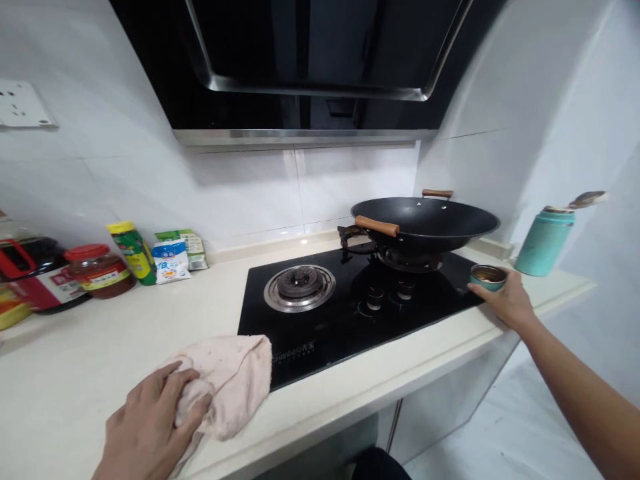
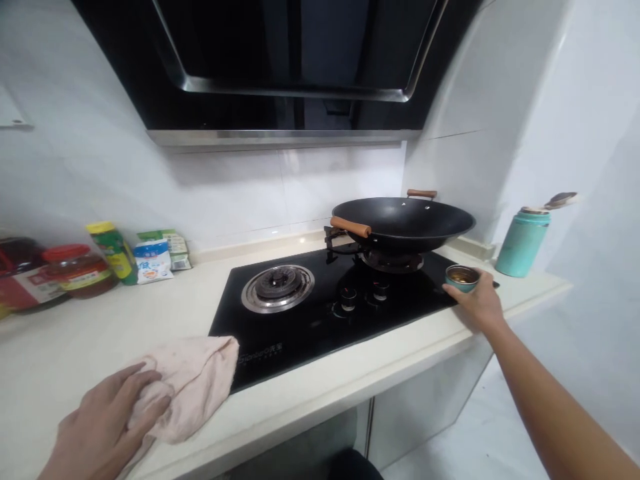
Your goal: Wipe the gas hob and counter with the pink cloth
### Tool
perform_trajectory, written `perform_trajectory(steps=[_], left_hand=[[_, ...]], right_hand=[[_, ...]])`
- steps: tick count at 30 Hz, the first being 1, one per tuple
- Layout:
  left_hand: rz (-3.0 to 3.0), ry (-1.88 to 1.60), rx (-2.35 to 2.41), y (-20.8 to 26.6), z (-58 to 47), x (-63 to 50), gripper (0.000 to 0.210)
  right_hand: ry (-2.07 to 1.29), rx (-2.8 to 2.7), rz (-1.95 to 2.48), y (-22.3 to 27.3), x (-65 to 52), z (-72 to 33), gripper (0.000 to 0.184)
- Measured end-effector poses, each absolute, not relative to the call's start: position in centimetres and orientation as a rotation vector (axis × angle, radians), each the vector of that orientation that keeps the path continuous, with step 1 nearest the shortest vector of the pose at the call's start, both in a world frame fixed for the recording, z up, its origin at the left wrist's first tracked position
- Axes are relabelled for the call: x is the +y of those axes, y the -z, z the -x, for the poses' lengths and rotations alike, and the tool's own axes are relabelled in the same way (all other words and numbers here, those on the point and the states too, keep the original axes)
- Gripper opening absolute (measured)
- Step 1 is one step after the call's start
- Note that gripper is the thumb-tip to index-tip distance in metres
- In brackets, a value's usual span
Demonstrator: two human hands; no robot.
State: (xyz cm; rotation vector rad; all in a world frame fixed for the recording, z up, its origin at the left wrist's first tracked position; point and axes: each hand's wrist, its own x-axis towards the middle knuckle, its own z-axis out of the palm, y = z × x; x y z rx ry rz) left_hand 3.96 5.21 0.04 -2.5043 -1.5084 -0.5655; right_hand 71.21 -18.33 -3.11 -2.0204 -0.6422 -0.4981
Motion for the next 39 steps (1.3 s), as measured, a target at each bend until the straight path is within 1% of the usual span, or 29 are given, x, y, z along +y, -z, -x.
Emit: perform_trajectory(steps=[4,6,13,21,26,30,37,39], left_hand=[[2.515,0.553,-1.476,-0.1,-4.1,5.1,0.049],[2.505,0.564,-1.465,-0.2,-4.3,4.8,0.049],[2.503,0.557,-1.450,-0.5,-4.6,3.9,0.049],[2.498,0.562,-1.392,-0.4,-4.6,3.8,0.050],[2.486,0.572,-1.375,-0.4,-4.7,3.7,0.051],[2.496,0.578,-1.395,-0.5,-4.7,3.7,0.052],[2.507,0.606,-1.388,-0.8,-4.7,3.7,0.050],[2.505,0.609,-1.384,-0.9,-4.7,3.6,0.050]], right_hand=[[0.394,-0.768,1.909,2.8,-19.2,-65.2,0.087],[0.361,-0.890,1.871,2.4,-19.5,-61.3,0.088],[0.340,-1.178,1.785,0.9,-20.7,-49.3,0.070],[0.324,-1.401,1.672,0.1,-21.6,-43.8,0.064],[0.221,-1.506,1.637,-0.8,-22.8,-42.0,0.067],[0.119,-1.572,1.567,-3.4,-24.7,-39.7,0.074],[0.095,-1.770,1.367,-11.2,-28.2,-34.6,0.095],[0.087,-1.843,1.270,-12.6,-28.4,-33.8,0.092]])
